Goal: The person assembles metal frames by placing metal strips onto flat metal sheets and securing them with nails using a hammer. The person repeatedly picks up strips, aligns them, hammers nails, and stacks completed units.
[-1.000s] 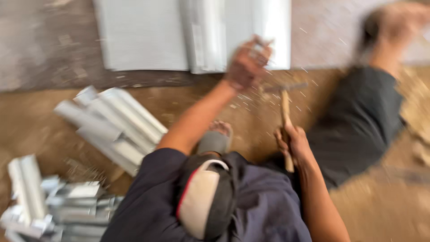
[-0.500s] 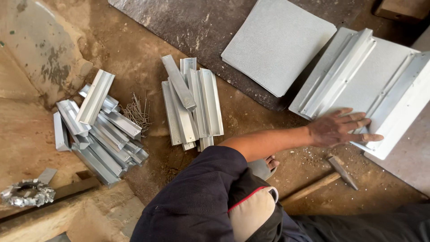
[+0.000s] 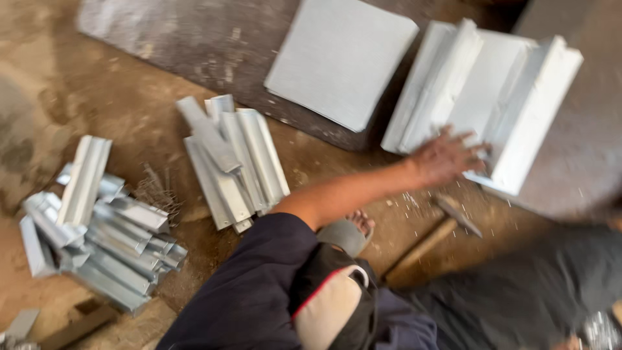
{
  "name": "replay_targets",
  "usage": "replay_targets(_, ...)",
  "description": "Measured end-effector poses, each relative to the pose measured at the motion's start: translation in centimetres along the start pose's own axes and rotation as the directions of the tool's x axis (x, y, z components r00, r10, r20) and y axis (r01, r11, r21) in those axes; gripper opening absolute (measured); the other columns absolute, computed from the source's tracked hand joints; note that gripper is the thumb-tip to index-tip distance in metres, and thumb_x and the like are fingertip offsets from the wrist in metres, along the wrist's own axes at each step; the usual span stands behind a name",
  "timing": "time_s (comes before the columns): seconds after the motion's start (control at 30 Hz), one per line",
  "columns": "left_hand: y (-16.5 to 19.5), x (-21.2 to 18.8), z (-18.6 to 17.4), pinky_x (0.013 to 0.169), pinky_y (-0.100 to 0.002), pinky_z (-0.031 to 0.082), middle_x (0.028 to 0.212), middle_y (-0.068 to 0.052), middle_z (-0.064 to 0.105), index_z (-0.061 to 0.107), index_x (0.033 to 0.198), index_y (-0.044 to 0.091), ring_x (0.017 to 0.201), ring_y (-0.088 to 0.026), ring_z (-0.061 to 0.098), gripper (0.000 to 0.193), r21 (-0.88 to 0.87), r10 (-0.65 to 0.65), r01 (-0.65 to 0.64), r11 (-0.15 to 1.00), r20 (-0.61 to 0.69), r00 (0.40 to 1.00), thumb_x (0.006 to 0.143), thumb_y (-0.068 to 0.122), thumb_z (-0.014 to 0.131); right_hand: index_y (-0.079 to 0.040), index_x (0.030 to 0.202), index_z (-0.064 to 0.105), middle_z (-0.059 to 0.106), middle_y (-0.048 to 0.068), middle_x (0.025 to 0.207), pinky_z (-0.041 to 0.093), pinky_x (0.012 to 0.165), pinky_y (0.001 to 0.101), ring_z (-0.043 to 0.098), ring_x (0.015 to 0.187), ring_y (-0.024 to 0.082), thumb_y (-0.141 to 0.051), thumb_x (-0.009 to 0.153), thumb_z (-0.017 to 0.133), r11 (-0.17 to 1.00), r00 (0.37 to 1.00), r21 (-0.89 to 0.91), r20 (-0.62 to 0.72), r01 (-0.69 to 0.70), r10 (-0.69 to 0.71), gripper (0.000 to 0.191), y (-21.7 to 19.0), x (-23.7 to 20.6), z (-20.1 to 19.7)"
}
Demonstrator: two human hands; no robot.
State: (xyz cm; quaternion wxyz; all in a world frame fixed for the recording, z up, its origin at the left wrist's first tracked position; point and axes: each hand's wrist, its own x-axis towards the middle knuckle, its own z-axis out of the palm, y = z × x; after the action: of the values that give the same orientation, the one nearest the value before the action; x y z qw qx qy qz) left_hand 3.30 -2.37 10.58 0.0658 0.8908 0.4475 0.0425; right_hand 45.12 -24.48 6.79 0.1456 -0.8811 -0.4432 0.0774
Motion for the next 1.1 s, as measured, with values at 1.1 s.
replay_targets(1.1,3.0,0.0,-3.2,0.111,-0.061,0.034,0.16,0.0,0.045,0.047,0.154,0.017,0.144,-0.035,0.043,0.086,0.003,0.164,-0.164,0.986,0.052,0.985,0.072,0.002,0.07,0.001,0.103,0.074,0.075,0.005,0.092,0.06,0.07,0.0249,0.071,0.081,0.01,0.0,0.094,0.071,0.289,0.881,0.888,0.424,-0.359,-0.209,0.009,-23.9,-3.3,6.1)
